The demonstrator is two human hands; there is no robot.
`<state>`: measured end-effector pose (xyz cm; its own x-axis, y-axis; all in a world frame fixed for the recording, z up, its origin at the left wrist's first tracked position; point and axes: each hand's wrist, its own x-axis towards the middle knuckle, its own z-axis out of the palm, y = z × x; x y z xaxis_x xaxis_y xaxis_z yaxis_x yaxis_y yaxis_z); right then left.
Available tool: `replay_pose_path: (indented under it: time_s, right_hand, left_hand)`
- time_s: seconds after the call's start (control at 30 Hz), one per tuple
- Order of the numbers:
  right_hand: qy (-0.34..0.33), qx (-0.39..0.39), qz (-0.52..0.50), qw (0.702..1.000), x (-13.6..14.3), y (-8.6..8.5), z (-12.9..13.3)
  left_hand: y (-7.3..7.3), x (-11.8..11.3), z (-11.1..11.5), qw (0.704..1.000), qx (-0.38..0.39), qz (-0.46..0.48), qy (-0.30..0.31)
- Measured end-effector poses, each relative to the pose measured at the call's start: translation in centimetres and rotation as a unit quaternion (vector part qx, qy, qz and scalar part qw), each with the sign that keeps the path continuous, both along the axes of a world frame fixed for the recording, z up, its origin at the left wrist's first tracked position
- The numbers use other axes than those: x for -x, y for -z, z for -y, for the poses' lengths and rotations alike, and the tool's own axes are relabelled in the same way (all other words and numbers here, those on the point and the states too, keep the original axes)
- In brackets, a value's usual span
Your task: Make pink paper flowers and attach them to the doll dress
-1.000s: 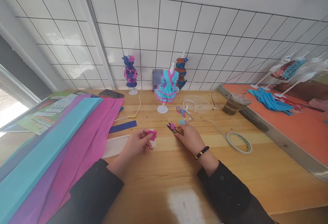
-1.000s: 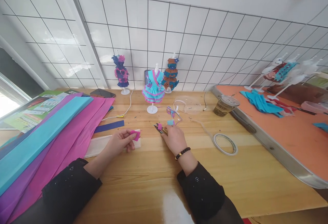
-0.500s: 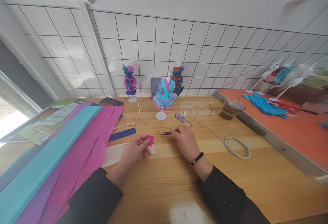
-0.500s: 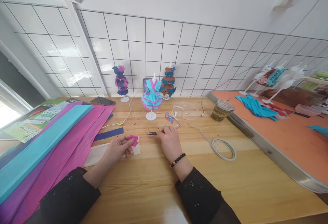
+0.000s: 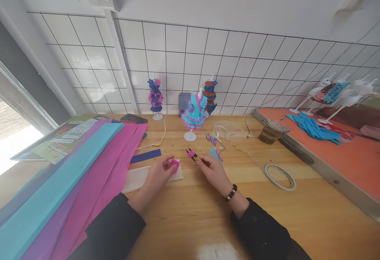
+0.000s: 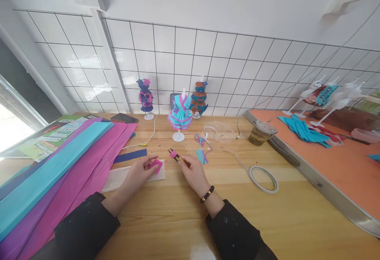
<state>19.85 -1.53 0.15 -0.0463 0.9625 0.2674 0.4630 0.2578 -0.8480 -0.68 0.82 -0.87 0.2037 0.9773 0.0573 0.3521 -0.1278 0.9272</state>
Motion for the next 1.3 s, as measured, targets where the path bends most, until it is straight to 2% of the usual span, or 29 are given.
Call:
replay_pose_path:
  time_s: [0.07, 0.17, 0.23, 0.3, 0.4, 0.53, 0.67, 0.77, 0.9, 1.03, 1.2, 1.3]
  right_hand:
    - [-0.026, 0.057, -0.071, 0.995, 0.5, -0.3, 0.2]
    - [-0.041, 0.127, -0.14, 0.981, 1.1, -0.6, 0.6]
    - [-0.038, 0.15, -0.166, 0.974, 1.5, -0.7, 0.7]
    - [-0.036, 0.164, -0.184, 0.969, 1.7, -0.5, 0.8]
    - [-0.052, 0.164, -0.192, 0.966, 2.1, -0.2, 0.9]
    - [-0.082, 0.115, -0.166, 0.976, 2.4, 0.4, 1.0]
    - [-0.056, 0.047, -0.087, 0.994, 2.3, 0.7, 0.9]
    - [-0.044, 0.032, -0.065, 0.996, 1.9, 0.9, 0.7]
    - [-0.025, 0.044, -0.076, 0.996, 1.6, 1.2, 0.4]
    - [-0.029, 0.098, -0.136, 0.985, 1.7, 1.1, 0.4]
    - [-0.065, 0.16, -0.213, 0.962, 2.3, 0.8, 0.7]
    - [-0.079, 0.164, -0.205, 0.962, 2.5, 0.9, 0.8]
  left_hand:
    - [0.3, 0.2, -0.1, 0.994, -0.055, -0.09, -0.018]
    - [0.3, 0.3, 0.0, 0.966, -0.163, -0.2, -0.023]
    - [0.1, 0.3, 0.1, 0.95, -0.213, -0.225, -0.024]
    - [-0.2, 0.1, 0.3, 0.948, -0.233, -0.213, -0.027]
    - [-0.6, -0.1, 0.5, 0.964, -0.218, -0.153, -0.008]
    - [-0.8, -0.2, 0.5, 0.985, -0.161, -0.067, 0.015]
    - [-0.8, -0.1, 0.4, 0.993, -0.119, -0.016, 0.018]
    - [-1.0, -0.1, 0.4, 0.996, -0.093, 0.009, 0.009]
    - [-1.1, 0.0, 0.2, 0.995, -0.084, 0.038, -0.041]
    - [-0.8, 0.9, -0.8, 0.986, -0.068, -0.007, -0.151]
    - [-0.5, 1.9, -1.8, 0.982, -0.093, -0.05, -0.159]
    - [-0.7, 1.6, -1.5, 0.98, -0.153, -0.053, -0.117]
